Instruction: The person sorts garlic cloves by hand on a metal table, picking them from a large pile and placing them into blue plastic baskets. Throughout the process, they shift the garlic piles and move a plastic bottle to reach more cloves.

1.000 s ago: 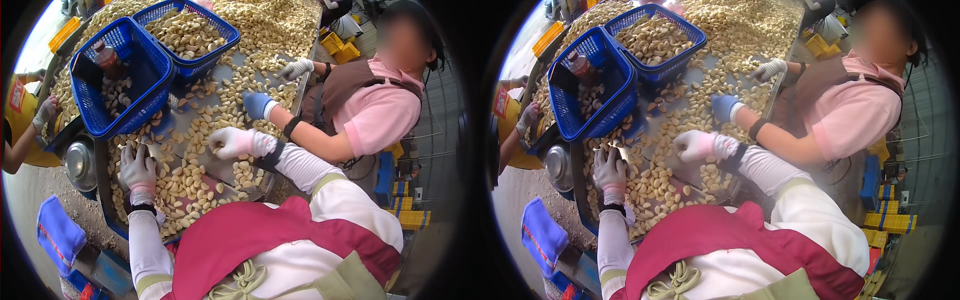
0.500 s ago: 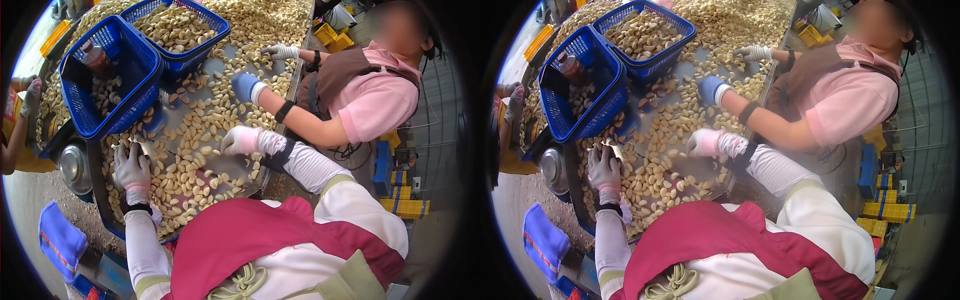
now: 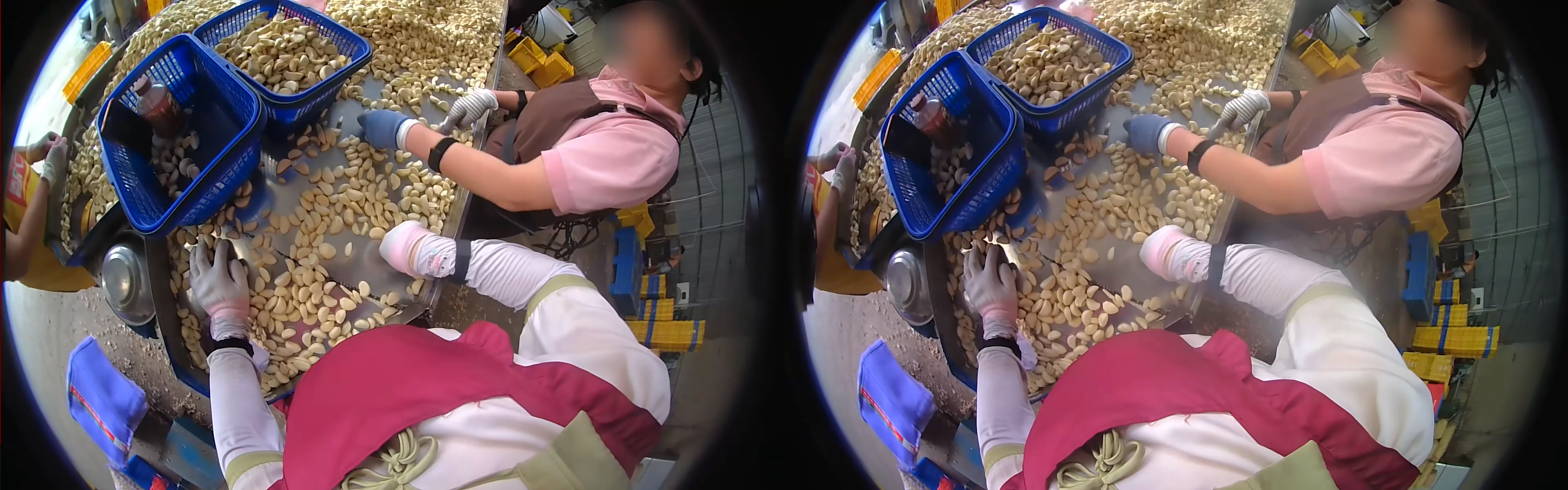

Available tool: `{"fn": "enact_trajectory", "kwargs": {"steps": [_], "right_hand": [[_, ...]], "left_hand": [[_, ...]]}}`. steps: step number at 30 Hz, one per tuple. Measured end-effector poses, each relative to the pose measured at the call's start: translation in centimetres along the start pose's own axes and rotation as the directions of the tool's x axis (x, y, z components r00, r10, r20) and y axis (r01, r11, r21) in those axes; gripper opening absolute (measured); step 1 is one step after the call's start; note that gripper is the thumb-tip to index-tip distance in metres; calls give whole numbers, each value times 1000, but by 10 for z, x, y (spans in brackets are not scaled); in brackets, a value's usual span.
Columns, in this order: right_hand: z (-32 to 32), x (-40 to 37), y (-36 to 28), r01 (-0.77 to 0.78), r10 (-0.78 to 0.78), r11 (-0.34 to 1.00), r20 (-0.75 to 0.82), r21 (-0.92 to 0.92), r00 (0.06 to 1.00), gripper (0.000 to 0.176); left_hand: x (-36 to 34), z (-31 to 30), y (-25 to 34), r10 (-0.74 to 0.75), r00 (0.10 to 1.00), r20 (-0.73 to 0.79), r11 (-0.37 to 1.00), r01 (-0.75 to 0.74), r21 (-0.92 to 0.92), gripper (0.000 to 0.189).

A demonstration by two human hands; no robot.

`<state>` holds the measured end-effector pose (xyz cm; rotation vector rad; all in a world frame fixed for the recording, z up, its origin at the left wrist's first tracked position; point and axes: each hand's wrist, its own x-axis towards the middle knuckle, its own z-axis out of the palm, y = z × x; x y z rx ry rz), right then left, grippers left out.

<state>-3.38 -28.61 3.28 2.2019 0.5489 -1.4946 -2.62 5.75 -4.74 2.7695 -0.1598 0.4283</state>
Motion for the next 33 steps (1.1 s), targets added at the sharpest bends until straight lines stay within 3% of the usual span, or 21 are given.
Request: {"fn": "enact_trajectory", "kwargs": {"steps": [4,6,8,9,11,12,15,17,18,20,22,24,25,30,33], "right_hand": [[19,4,6,58,-58,998,-157,-10,986,28],[3,-46,17,265,-235,899,-127,349,964,24],[-3,-85,51,274,-335,807,24,523,942,25],[7,-88,67,272,-334,807,26,525,942,25],[21,-95,87,243,-185,834,-163,496,969,29],[30,-95,87,364,-142,779,-422,511,896,30],[2,-72,63,332,-57,800,-488,499,871,36],[-5,-44,42,90,208,892,-578,443,789,39],[-7,-31,36,96,209,891,-588,444,782,39],[-16,-22,27,-127,373,798,-318,589,872,41],[-21,-23,33,-88,338,753,-269,652,902,35],[-22,-25,31,21,218,813,-337,581,916,31],[-19,-20,29,78,219,829,-449,554,866,32],[-42,-17,0,34,201,867,-411,498,889,29],[-39,2,-9,9,217,903,-475,429,853,24]], "left_hand": [[0,-2,1,-7,1000,4,1000,7,2,41],[2,-2,1,-8,1000,-5,1000,8,-2,41],[0,-4,1,-9,1000,3,1000,9,-9,41],[1,-7,1,-15,1000,20,1000,15,-9,41],[3,-5,3,-10,999,37,1000,10,-18,41],[3,-4,2,-6,999,31,1000,7,-12,42],[1,-2,2,4,1000,25,1000,-4,-1,42],[1,-3,1,5,1000,30,1000,-5,11,42],[0,-4,1,11,1000,22,1000,-11,19,42],[0,-2,0,-1,1000,26,1000,0,11,42],[0,-3,0,-6,1000,20,1000,5,8,43],[1,-4,1,-13,999,32,1000,12,15,43],[1,-3,1,-16,999,32,1000,15,11,43],[1,-7,2,-5,1000,20,1000,5,-22,42],[2,-9,5,-19,999,28,1000,20,-24,42]]}}
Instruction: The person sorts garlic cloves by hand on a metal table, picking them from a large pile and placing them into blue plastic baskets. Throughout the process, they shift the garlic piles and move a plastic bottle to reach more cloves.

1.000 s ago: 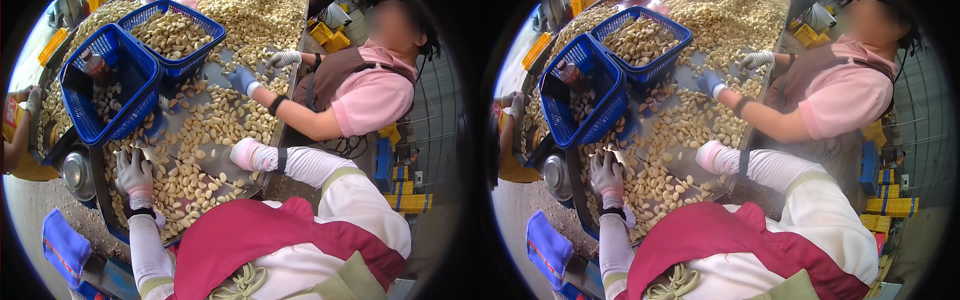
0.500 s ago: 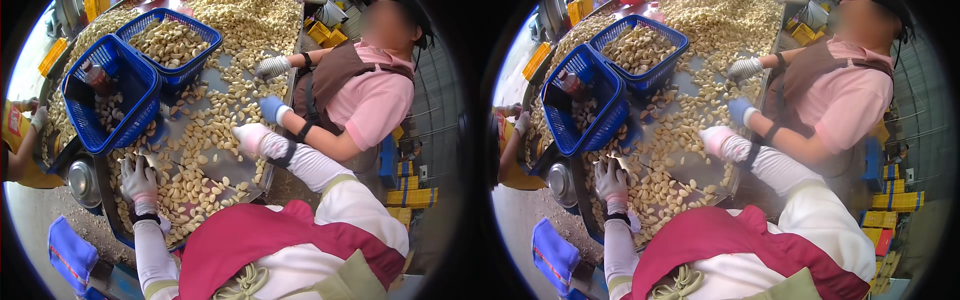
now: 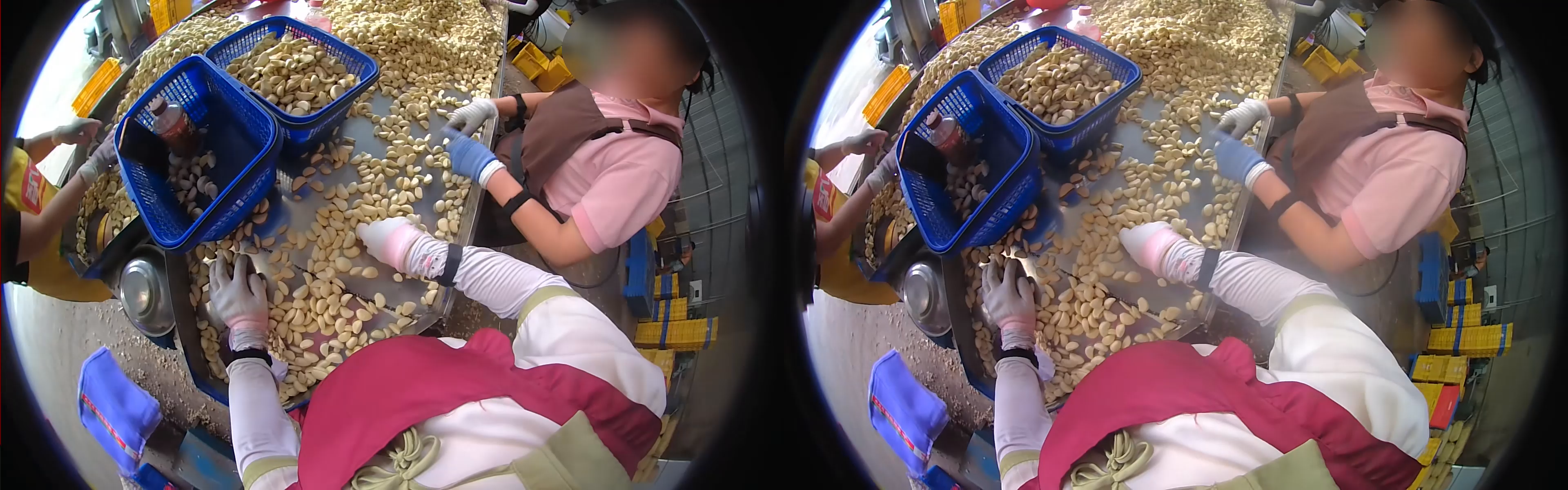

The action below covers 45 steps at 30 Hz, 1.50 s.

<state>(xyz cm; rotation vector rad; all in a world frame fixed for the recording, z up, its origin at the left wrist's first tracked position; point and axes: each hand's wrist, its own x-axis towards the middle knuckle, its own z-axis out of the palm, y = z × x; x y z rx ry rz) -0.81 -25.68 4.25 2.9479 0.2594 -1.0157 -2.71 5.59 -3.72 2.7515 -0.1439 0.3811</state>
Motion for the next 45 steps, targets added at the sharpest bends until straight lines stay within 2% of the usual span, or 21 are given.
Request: {"fn": "enact_trajectory", "kwargs": {"steps": [4,7,13,15,19,20,21,23,24,25,28,30,31,35,37,38,39,41,43,44,45], "right_hand": [[9,4,1,1,-2,995,-8,-100,1000,27],[2,8,14,-61,51,995,131,75,990,30],[7,6,-4,115,-110,983,-37,146,993,21],[30,16,-17,261,-244,963,-199,65,949,19],[18,13,-27,346,-351,936,-132,-63,927,18],[5,21,-19,310,-325,936,71,164,943,22],[9,15,2,341,-339,867,-72,363,938,27],[-16,0,38,119,-162,742,4,660,987,38],[-29,-9,48,28,-95,529,27,848,995,34],[-34,-11,60,27,-45,453,-7,891,999,34],[-20,7,59,118,0,699,-166,705,986,28],[3,27,36,146,-86,941,-201,305,976,33],[14,36,24,119,-90,984,-206,134,974,34],[26,41,13,200,-171,974,-228,110,958,42],[17,30,25,317,-242,779,-206,541,948,49],[11,25,28,231,-251,597,-94,768,963,55],[1,26,29,237,-256,603,-97,762,962,55],[-39,18,25,-94,-44,290,111,952,993,56],[-87,27,24,318,-35,-13,-318,948,947,46],[-115,53,35,486,-223,-202,-524,850,822,42],[-139,55,36,503,-188,-378,-596,777,780,39]], "left_hand": [[-1,4,-2,4,1000,-10,1000,-4,13,42],[0,5,-3,2,1000,-22,1000,-2,2,42],[-3,2,-2,9,1000,-22,1000,-9,2,42],[0,1,-1,22,1000,-11,1000,-22,8,42],[-3,5,-3,22,1000,-9,1000,-22,17,42],[-4,5,-3,17,1000,-6,1000,-17,11,42],[-1,5,-3,11,1000,-9,1000,-11,5,42],[0,4,-4,15,1000,-16,1000,-15,2,42],[-1,4,-4,21,1000,-20,1000,-21,-2,42],[-1,2,-2,13,1000,-14,1000,-13,-1,42],[0,-2,1,15,1000,9,1000,-15,23,42],[-1,3,-1,24,1000,-1,999,-24,24,41],[-1,4,-2,21,1000,-11,1000,-21,23,41],[-2,3,0,22,1000,-9,999,-22,38,41],[0,0,1,-10,1000,28,1000,9,23,41],[-1,1,0,-15,1000,24,1000,14,23,41],[-1,3,-1,-4,1000,6,1000,4,24,41],[0,4,-2,8,1000,-9,1000,-8,29,42],[0,1,-1,16,1000,18,999,-16,47,44],[0,0,0,30,999,21,998,-31,54,44],[-1,1,0,22,1000,22,998,-23,60,43]]}}
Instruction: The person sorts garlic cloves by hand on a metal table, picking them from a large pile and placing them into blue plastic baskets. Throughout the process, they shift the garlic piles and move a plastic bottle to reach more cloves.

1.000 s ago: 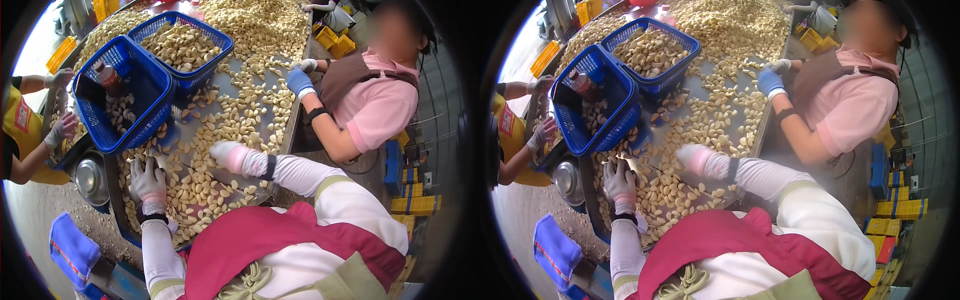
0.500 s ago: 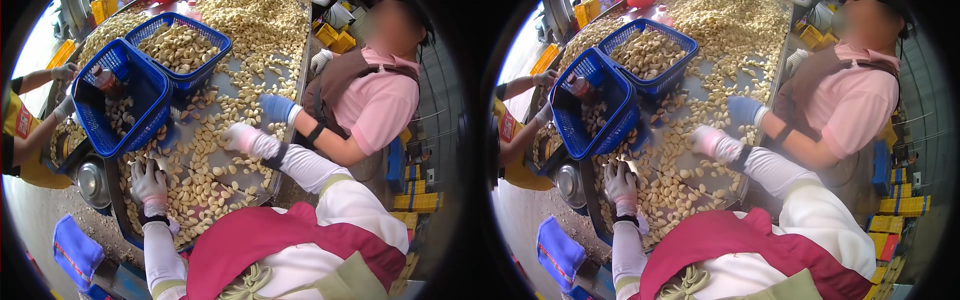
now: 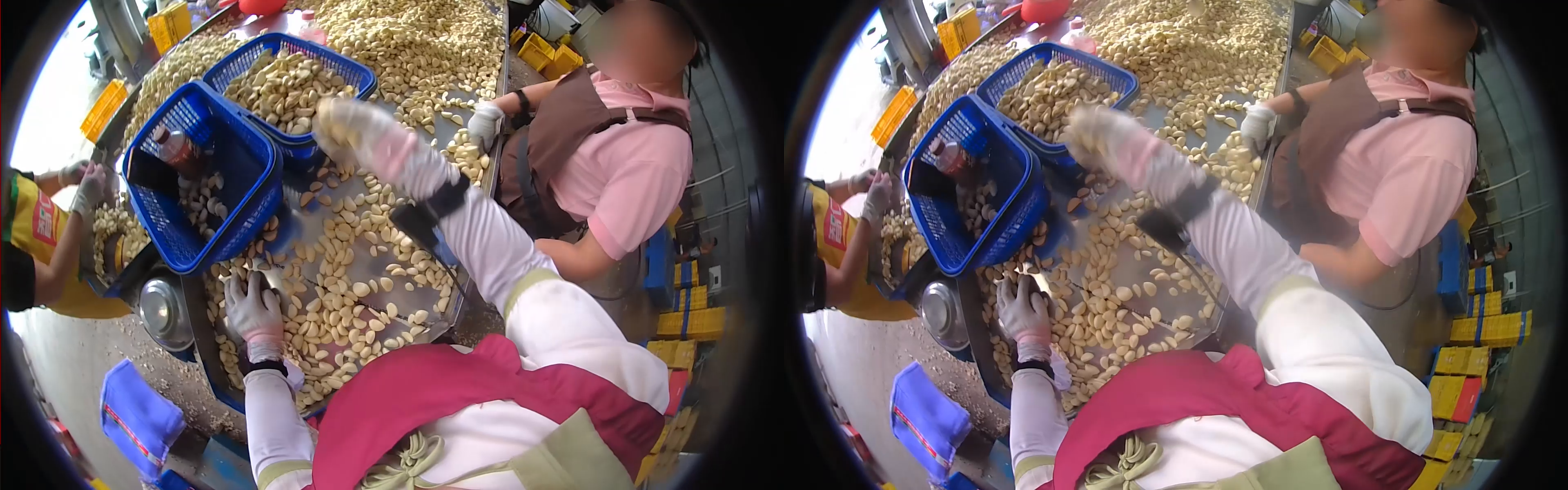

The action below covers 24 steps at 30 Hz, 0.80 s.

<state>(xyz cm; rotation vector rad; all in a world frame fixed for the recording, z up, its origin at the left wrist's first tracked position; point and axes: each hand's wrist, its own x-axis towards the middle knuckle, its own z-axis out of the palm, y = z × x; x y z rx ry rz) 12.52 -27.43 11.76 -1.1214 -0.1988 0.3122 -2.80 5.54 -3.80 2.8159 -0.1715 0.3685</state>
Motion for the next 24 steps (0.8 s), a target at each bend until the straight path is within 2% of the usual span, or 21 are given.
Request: {"fn": "enact_trajectory", "kwargs": {"steps": [1,2,3,4,5,6,7,8,10,11,12,13,14,15,16,18,19,21,22,24], "right_hand": [[5,16,-19,90,-91,982,-1,167,996,37],[25,21,-45,100,-26,941,-224,325,974,35],[12,30,-39,243,-164,948,-337,207,927,45],[-3,39,-41,184,-265,962,-510,-204,818,48],[-1,34,-39,14,-377,869,-642,-495,667,48],[2,22,-32,-183,-278,875,-774,-448,568,47],[-38,33,1,-391,-197,798,-813,-458,548,54],[-53,37,32,-563,-226,648,-835,-513,502,62],[-61,27,90,-603,-61,445,-694,-663,718,82],[-19,15,89,-747,89,169,-745,-643,661,88],[-6,0,122,-561,-58,14,-561,-828,826,92],[17,-10,126,-416,-41,-236,-418,-878,907,91],[35,-20,125,-330,69,-174,-346,-928,936,90],[48,-30,132,-237,127,-251,-275,-939,953,88],[48,-34,131,-238,124,-248,-274,-939,954,88],[41,-50,123,-109,346,14,-98,-994,933,87],[38,-50,94,-177,353,-41,-180,-983,918,87],[9,-56,64,-368,295,-255,-435,-894,851,88],[0,-67,63,-498,272,-214,-541,-840,796,88],[5,-88,103,-420,270,-343,-516,-840,813,90]], "left_hand": [[0,1,0,-7,1000,-4,1000,7,6,43],[1,1,0,0,1000,-13,1000,-1,-11,42],[1,0,0,1,1000,-9,1000,-1,-15,42],[1,-3,2,2,1000,-4,1000,-2,-21,41],[2,-2,2,-11,1000,-3,999,11,-33,41],[2,-1,1,-9,1000,-6,999,9,-40,41],[3,0,0,-8,1000,-16,999,7,-50,41],[2,1,0,-11,1000,-18,998,10,-59,41],[-1,5,-1,-5,1000,-24,999,4,-46,41],[0,5,-2,5,999,-42,1000,-6,-27,41],[0,5,-1,8,999,-42,1000,-9,-22,41],[0,4,0,-1,1000,-28,1000,0,-17,41],[0,2,1,-9,1000,-11,1000,9,-10,41],[0,2,0,-4,1000,-11,1000,4,-4,41],[0,3,1,-9,1000,-13,1000,9,-5,41],[1,3,0,-18,1000,-13,1000,18,-6,41],[1,2,0,-9,1000,-18,1000,9,4,41],[-2,1,1,-5,1000,-20,1000,6,15,41],[-1,0,2,-3,1000,-28,1000,3,9,42],[4,-1,3,10,999,-37,1000,-9,3,42]]}}
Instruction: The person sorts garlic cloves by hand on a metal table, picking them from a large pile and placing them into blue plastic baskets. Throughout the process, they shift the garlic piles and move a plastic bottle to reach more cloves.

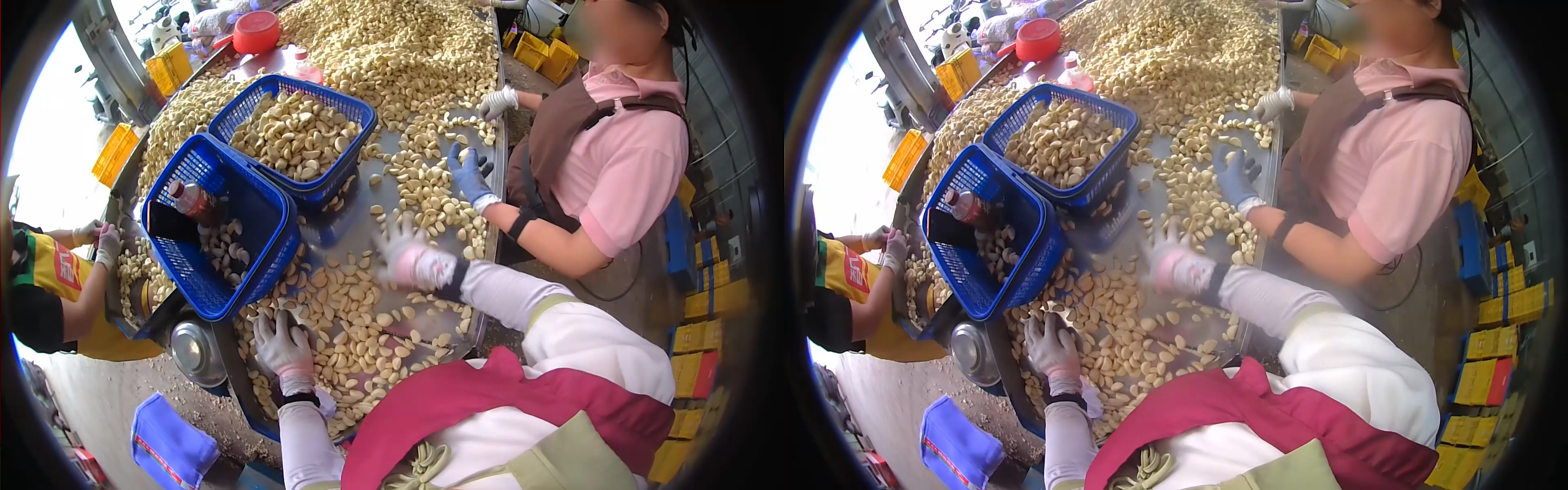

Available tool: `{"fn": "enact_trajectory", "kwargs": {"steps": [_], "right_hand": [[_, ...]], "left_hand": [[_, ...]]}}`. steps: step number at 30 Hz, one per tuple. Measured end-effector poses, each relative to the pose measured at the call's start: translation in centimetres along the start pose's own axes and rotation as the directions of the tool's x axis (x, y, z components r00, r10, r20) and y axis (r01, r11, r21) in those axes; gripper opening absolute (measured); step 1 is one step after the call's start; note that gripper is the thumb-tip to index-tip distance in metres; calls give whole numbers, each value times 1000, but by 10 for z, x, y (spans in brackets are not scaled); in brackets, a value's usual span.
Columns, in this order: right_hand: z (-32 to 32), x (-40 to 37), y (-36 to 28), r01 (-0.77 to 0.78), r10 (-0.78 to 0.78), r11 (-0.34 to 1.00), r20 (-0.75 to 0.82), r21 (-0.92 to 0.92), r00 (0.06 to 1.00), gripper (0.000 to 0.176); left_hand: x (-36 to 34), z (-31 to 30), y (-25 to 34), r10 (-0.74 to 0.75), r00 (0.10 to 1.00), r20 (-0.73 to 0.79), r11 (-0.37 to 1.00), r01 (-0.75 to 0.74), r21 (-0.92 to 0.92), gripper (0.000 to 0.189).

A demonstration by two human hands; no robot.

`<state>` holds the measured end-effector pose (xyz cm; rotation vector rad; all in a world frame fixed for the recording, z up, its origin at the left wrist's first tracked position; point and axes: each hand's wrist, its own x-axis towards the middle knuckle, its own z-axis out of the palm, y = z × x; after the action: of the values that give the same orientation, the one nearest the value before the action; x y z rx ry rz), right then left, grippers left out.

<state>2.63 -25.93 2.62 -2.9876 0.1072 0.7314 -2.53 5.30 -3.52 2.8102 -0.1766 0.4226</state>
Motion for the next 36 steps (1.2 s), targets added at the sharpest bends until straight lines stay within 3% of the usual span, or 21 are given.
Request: {"fn": "enact_trajectory", "kwargs": {"steps": [2,3,5,6,7,8,9,11,13,15,16,19,21,22,23,24,25,26,29,30,36], "right_hand": [[-5,-24,-18,285,-267,958,270,-28,925,90],[-16,-28,-14,446,-476,877,191,182,858,83],[-34,12,-13,385,-449,797,31,466,893,73],[-56,31,-17,232,-266,820,-11,523,964,62],[-37,81,-3,258,-126,806,-270,533,954,49],[-49,110,-1,41,88,929,-328,368,941,47],[-79,107,-5,-71,157,914,-187,399,970,42],[-19,199,11,-68,144,965,-294,254,945,42],[-18,202,3,-100,271,892,-344,442,899,42],[-1,213,2,-62,-17,973,-335,-224,942,44],[2,208,4,-60,-19,972,-326,-227,945,44],[7,189,13,98,-474,795,-513,-598,715,37],[-29,144,-3,205,-230,964,-139,-172,963,35],[-46,119,-9,208,-233,963,-139,-174,962,35],[-63,90,-13,62,-55,940,-32,334,998,34],[-68,73,-14,-145,50,664,150,733,987,34],[-29,93,-1,131,-33,622,-141,772,989,40],[-26,86,-6,131,-41,628,-136,767,990,40],[4,67,-29,528,-406,818,-421,228,811,32],[14,70,-34,528,-405,817,-421,232,811,32],[-4,76,-46,380,-390,918,83,114,917,32]], "left_hand": [[-1,-1,1,-25,999,31,1000,25,-9,42],[-2,-1,1,-24,999,32,1000,24,-7,42],[-1,0,1,-24,999,24,1000,24,7,41],[-1,-1,1,-18,1000,24,1000,18,13,41],[-2,-1,2,-23,999,30,1000,23,19,41],[-2,-1,3,-29,999,33,999,28,25,41],[-1,0,2,-21,999,29,999,21,25,40],[-2,1,0,-11,1000,20,1000,10,14,40],[0,-3,3,-20,999,35,1000,20,-11,40],[-1,-3,2,-20,999,25,1000,21,-12,40],[-1,-2,2,-12,1000,9,1000,12,-20,40],[0,-1,1,-20,999,36,1000,20,-14,41],[-1,0,-1,-26,998,54,1000,26,-8,41],[-1,0,0,-28,998,52,1000,29,-7,41],[-2,-1,1,-38,998,59,999,39,-15,41],[-1,-1,0,-48,997,65,999,50,-22,41],[1,-2,0,-56,996,62,998,57,-22,41],[2,-3,2,-49,997,60,999,50,-14,41],[-3,-1,0,-46,997,68,999,46,-2,41],[-3,0,0,-45,997,57,999,46,-4,41],[-2,2,-1,-13,1000,-4,1000,13,11,40]]}}
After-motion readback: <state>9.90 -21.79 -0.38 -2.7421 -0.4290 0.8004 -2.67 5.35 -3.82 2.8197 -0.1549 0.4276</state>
